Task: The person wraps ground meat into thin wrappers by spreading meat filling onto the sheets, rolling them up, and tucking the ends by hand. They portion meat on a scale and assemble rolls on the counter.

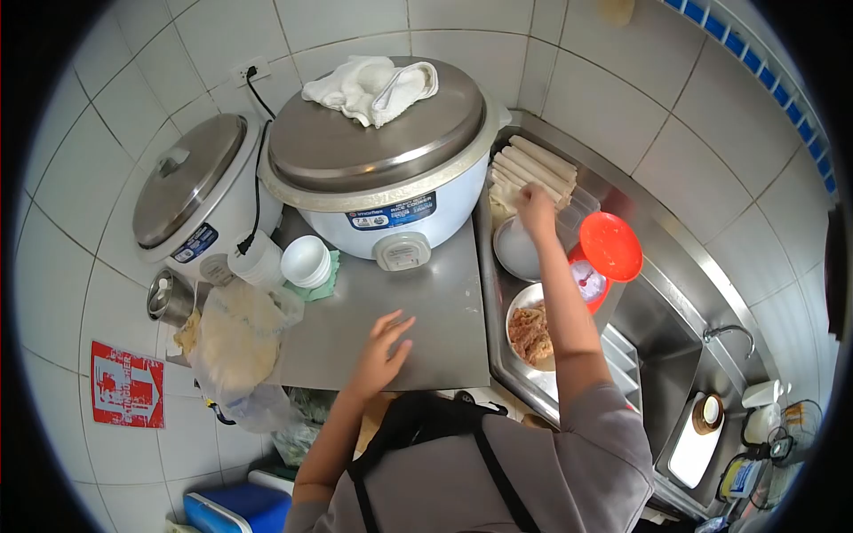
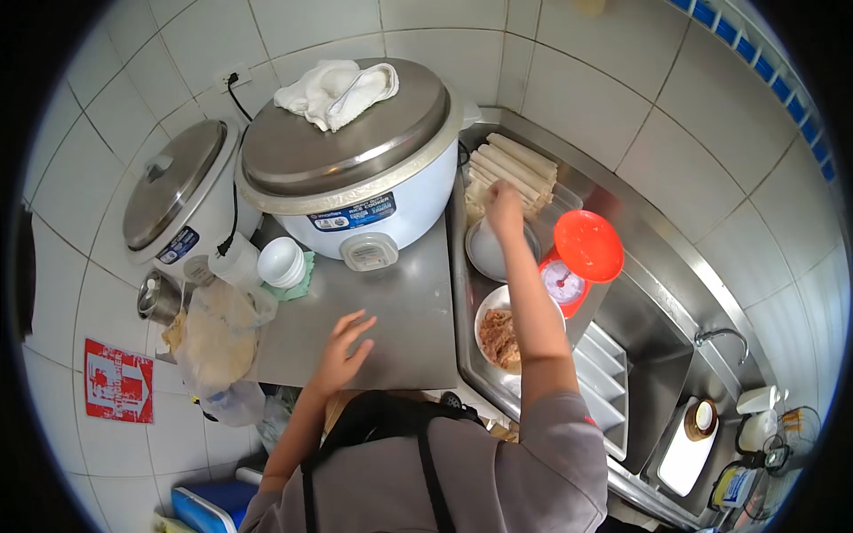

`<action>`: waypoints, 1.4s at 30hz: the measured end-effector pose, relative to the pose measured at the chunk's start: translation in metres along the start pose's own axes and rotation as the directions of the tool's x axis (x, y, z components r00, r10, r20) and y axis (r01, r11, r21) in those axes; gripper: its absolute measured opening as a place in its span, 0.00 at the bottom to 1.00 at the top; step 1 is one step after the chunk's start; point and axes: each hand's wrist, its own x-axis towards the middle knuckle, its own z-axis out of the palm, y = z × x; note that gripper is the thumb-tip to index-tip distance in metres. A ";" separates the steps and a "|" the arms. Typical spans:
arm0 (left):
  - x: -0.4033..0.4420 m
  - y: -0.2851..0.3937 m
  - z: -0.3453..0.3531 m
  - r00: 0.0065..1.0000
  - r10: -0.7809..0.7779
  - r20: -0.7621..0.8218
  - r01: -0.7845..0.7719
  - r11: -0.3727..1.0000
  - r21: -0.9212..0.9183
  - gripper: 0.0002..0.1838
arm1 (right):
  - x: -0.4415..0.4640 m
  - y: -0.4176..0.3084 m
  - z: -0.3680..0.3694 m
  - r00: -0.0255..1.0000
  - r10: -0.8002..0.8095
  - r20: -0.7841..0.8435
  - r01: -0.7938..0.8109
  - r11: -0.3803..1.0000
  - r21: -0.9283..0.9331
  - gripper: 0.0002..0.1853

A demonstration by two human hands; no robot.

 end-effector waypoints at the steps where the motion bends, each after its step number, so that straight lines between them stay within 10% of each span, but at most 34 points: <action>1: -0.007 -0.002 -0.010 1.000 -0.020 -0.022 0.020 0.999 0.032 0.19 | 0.019 0.014 0.014 0.992 -0.033 -0.119 0.032 0.999 -0.014 0.07; 8: -0.059 0.009 -0.068 0.959 -0.264 -0.105 0.264 0.964 -0.016 0.16 | 0.052 0.074 0.123 0.948 0.110 0.298 0.060 0.860 -0.507 0.13; 16: -0.113 -0.003 -0.106 0.879 -0.438 -0.188 0.459 0.884 0.087 0.13 | 0.067 0.091 0.148 0.846 0.199 0.494 0.133 0.819 -0.558 0.14; 18: -0.119 -0.008 -0.111 0.863 -0.464 -0.198 0.492 0.862 0.123 0.12 | 0.055 0.081 0.151 0.923 0.305 0.234 -0.228 0.925 -0.305 0.15; 20: -0.121 -0.012 -0.128 0.804 -0.547 -0.233 0.591 0.779 0.210 0.12 | 0.061 0.137 0.179 0.825 -0.094 0.557 0.479 0.638 -0.603 0.16; 21: -0.121 -0.014 -0.135 0.747 -0.621 -0.238 0.665 0.699 0.263 0.12 | 0.061 0.098 0.146 0.835 0.017 0.550 0.302 0.821 -0.484 0.16; 23: -0.131 -0.048 -0.147 0.731 -0.590 -0.344 0.683 0.628 0.373 0.12 | 0.073 0.089 0.137 0.785 0.210 0.582 0.232 0.772 -0.592 0.16; 29: -0.146 -0.122 -0.181 0.728 -0.460 -0.508 0.685 0.501 0.528 0.14 | 0.130 0.182 0.116 0.800 -0.127 0.586 0.352 0.891 -0.287 0.23; 31: -0.128 -0.112 -0.184 0.671 -0.471 -0.572 0.703 0.649 0.290 0.13 | 0.118 0.089 0.034 0.734 0.279 0.619 -0.080 0.941 -0.329 0.22; 33: -0.109 -0.137 -0.188 0.634 -0.241 -0.735 0.563 0.795 0.225 0.11 | 0.105 0.088 -0.010 0.767 0.293 0.570 -0.333 0.942 -0.037 0.17; 38: -0.105 -0.169 -0.171 0.842 0.039 -0.537 0.352 0.714 0.605 0.09 | -0.010 -0.032 -0.092 0.949 0.111 0.297 -0.246 0.847 0.470 0.21; 42: -0.109 -0.184 -0.164 0.855 0.022 -0.518 0.395 0.618 0.679 0.06 | -0.061 -0.093 -0.101 0.882 -0.046 0.470 -0.127 0.935 0.330 0.24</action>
